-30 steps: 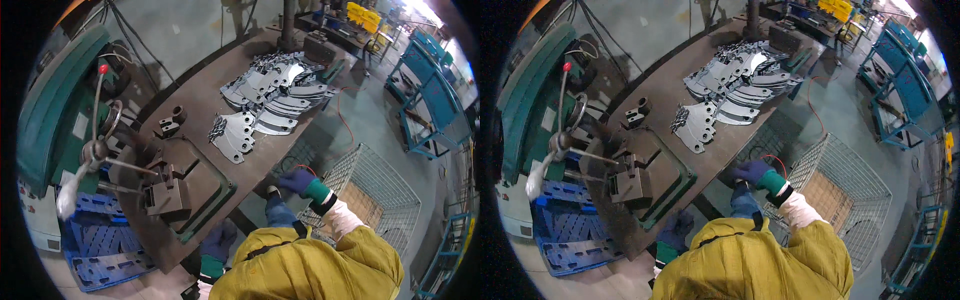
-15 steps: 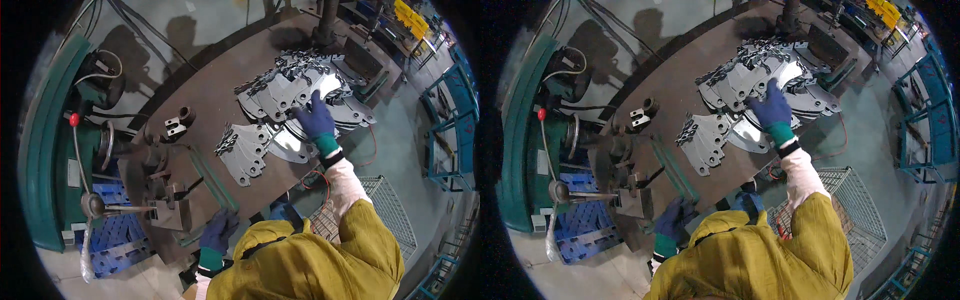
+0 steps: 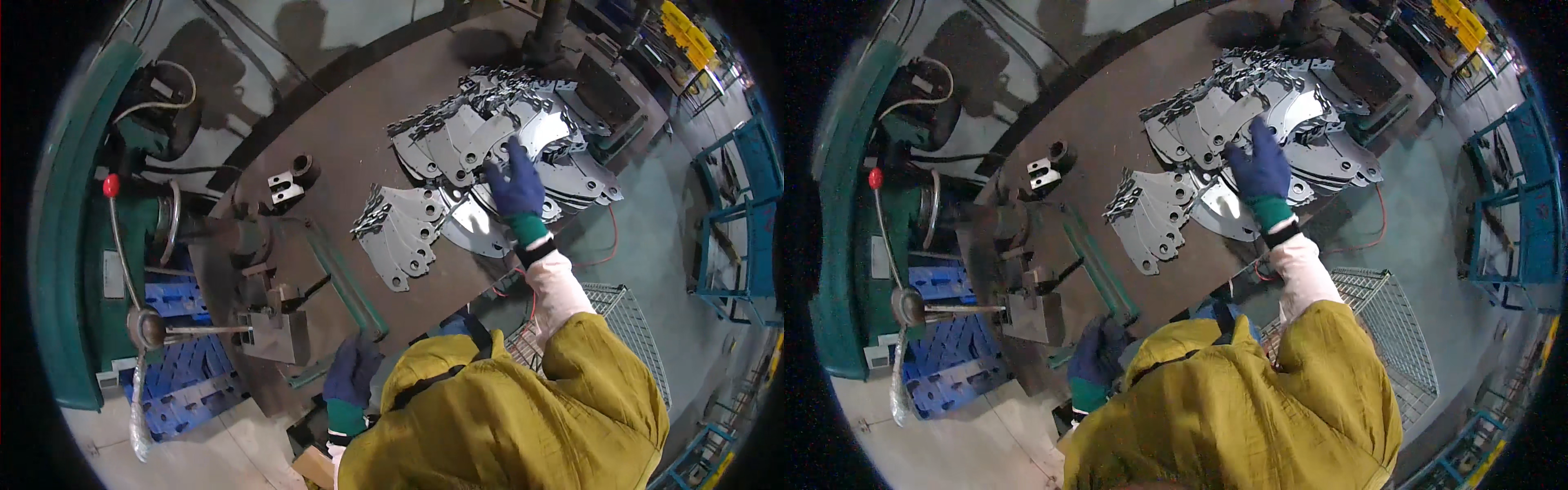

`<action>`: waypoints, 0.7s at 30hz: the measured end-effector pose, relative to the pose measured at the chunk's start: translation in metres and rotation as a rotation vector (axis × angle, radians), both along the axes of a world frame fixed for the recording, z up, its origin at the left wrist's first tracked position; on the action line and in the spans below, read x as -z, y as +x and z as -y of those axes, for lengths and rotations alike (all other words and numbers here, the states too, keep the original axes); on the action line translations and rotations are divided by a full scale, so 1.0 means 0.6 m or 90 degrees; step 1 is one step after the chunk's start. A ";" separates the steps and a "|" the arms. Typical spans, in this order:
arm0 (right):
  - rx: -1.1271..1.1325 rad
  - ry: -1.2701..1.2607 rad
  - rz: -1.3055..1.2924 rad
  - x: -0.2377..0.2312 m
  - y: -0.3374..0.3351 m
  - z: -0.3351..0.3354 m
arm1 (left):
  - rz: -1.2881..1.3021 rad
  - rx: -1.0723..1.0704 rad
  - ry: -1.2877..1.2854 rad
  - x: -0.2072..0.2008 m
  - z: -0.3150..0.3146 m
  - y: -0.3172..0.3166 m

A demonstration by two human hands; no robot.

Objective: Transfer metal parts from a bin to a workbench and use a drill press to bore holes into them.

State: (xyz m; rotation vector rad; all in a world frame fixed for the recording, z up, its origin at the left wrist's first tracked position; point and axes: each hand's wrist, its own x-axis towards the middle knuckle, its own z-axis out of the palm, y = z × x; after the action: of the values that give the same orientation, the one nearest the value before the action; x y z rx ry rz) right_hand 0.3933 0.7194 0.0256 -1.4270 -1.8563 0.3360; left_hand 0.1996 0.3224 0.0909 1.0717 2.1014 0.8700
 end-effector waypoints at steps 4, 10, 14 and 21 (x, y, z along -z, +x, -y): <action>-0.290 -0.303 0.016 -0.002 -0.018 0.107 | 0.291 -0.208 0.094 0.044 0.013 -0.002; -0.451 -0.075 0.136 0.046 -0.157 0.120 | 0.358 -0.188 0.089 0.029 -0.005 -0.005; -0.417 -0.061 0.251 0.119 -0.237 0.075 | 0.295 -0.177 0.053 0.036 0.027 -0.003; -0.347 -0.190 0.415 0.128 -0.286 0.092 | 0.763 -0.582 0.217 0.002 0.107 0.023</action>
State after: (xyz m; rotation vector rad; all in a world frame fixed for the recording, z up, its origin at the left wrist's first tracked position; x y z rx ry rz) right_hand 0.2220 0.6639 -0.0515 -1.2814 -2.8375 0.4625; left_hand 0.2137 0.2581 0.0899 -0.4154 1.2818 1.7409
